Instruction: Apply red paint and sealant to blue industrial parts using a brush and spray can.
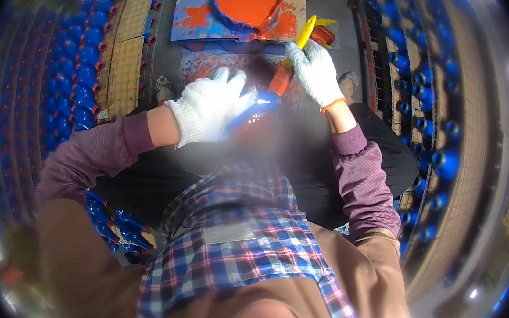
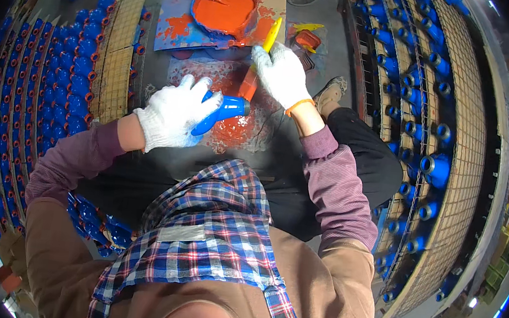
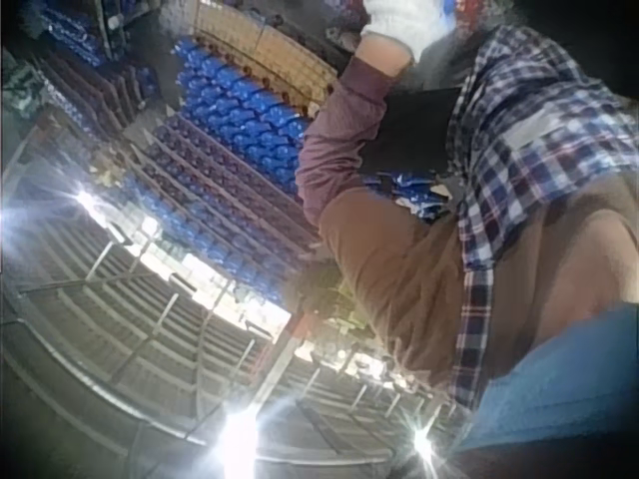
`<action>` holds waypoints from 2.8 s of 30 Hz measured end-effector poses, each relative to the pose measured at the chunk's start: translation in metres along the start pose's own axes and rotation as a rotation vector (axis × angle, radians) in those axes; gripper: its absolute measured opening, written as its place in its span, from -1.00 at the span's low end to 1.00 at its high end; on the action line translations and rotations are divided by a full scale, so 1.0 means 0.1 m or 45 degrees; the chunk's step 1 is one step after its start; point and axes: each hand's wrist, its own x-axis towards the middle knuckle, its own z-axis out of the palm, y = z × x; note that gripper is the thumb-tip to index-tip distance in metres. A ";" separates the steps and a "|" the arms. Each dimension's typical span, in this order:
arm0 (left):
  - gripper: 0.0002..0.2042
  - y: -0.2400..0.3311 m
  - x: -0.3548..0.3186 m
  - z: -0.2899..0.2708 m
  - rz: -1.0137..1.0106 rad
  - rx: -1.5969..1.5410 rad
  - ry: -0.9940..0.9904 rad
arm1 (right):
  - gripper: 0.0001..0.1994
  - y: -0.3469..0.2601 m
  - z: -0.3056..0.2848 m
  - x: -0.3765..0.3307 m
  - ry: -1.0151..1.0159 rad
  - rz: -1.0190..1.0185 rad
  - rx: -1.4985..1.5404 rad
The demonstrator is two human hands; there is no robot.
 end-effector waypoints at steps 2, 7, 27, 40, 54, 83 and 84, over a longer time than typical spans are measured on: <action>-0.26 -0.01 0.02 -0.05 -0.021 -0.045 -0.053 | -0.66 -0.08 -0.06 -0.09 0.066 -0.102 -0.024; -0.30 -0.18 0.03 -0.03 -0.250 -0.697 -0.112 | -0.79 -0.27 -0.17 -0.37 0.155 -0.157 0.254; -0.41 0.50 -0.17 0.52 0.414 -4.373 0.113 | -0.72 -0.31 0.04 -0.78 0.452 0.039 1.419; 0.18 0.02 -0.31 0.58 0.180 -3.414 0.226 | -0.76 -0.42 -0.30 -0.91 0.521 -0.071 1.153; -0.02 -0.37 -0.48 0.13 -0.047 -1.480 0.454 | -0.81 -0.95 -0.75 -1.03 0.527 -0.116 0.797; -0.17 -0.23 -0.18 -0.31 -0.239 -0.516 -0.015 | -0.85 -0.87 -0.24 -0.91 0.350 -0.563 -0.125; -0.19 -0.27 -0.19 -0.26 -0.325 -0.692 -0.087 | -0.82 -0.83 -0.20 -0.93 0.374 -0.539 -0.020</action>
